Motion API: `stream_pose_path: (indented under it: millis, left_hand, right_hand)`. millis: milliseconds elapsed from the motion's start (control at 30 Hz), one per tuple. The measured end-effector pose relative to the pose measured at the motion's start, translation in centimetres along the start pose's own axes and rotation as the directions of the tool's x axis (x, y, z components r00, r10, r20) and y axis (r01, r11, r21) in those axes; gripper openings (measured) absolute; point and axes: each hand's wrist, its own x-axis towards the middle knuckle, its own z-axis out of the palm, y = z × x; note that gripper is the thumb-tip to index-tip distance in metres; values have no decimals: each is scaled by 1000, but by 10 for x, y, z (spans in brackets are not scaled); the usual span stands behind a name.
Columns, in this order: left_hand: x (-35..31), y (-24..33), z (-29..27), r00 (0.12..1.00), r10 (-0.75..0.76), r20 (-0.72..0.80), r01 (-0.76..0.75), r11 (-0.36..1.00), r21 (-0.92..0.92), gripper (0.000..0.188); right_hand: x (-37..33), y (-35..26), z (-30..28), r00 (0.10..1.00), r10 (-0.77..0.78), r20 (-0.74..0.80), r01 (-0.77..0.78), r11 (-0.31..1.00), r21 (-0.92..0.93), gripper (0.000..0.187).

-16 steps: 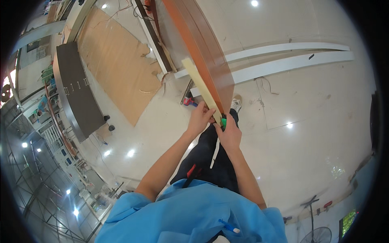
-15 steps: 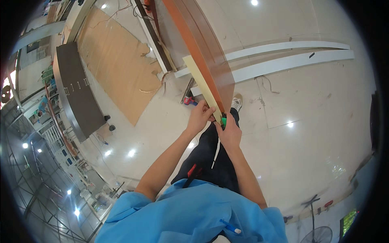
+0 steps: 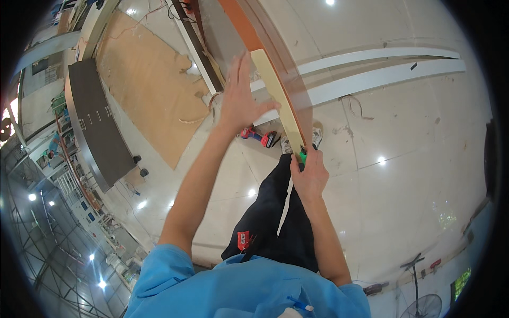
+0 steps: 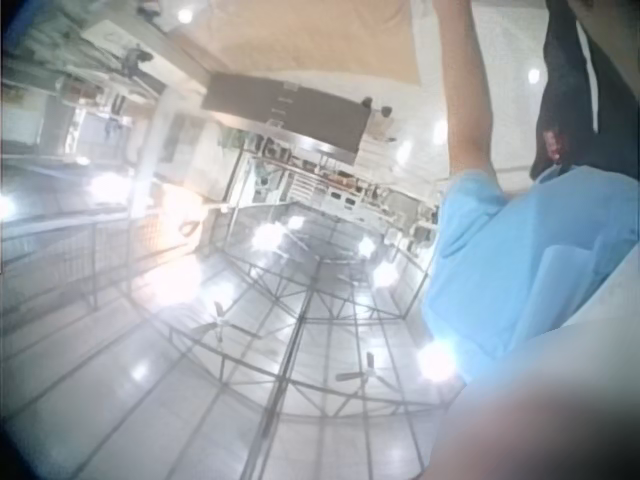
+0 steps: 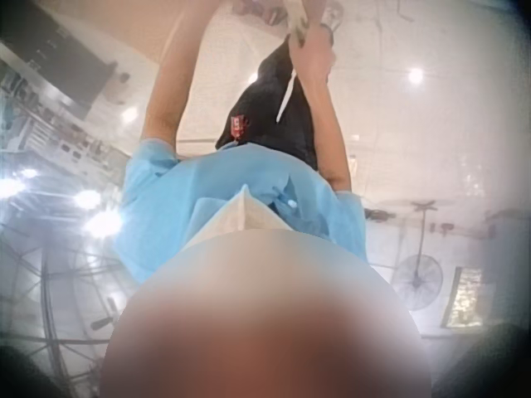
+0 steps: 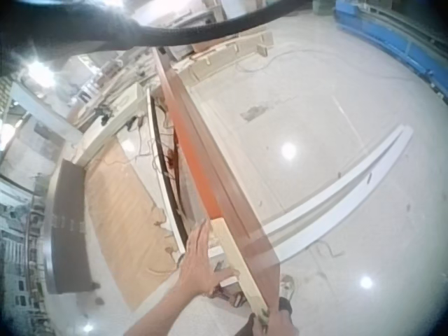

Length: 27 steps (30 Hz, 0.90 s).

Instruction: The person uses a green utility knife to trim the edge of a long, curved wooden piece. They hold the wood with one hand and carefully cut along the edge with the other, then peel away the trimmed strip.

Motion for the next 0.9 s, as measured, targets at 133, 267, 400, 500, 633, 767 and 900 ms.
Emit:
stream_pose_path:
  millis: [133,267,400,500,633,767,900]
  left_hand:
    - [25,-18,-5,990,67,126,-71,997,23,146]
    - [19,-15,-4,985,-78,153,90,993,-70,146]
    - [20,-12,-3,982,-127,143,129,992,-8,145]
    - [22,-14,-4,986,-99,135,103,995,-17,145]
    - [21,-16,-6,985,-95,142,97,995,-7,145]
    - [23,-16,-5,986,-84,141,82,996,18,146]
    - [25,-14,-4,986,-88,141,84,996,34,147]
  right_hand:
    - [-2,1,1,999,30,15,-30,999,27,39]
    - [-3,0,7,998,51,-25,-48,996,79,37]
    - [-4,1,10,997,50,-60,-44,995,87,37]
    - [-6,3,11,992,123,16,-124,983,137,41]
    - [-9,5,14,996,90,-18,-87,989,119,42]
    - [-9,9,16,997,64,-52,-57,990,130,42]
    - [-8,10,16,997,59,-55,-52,991,126,42]
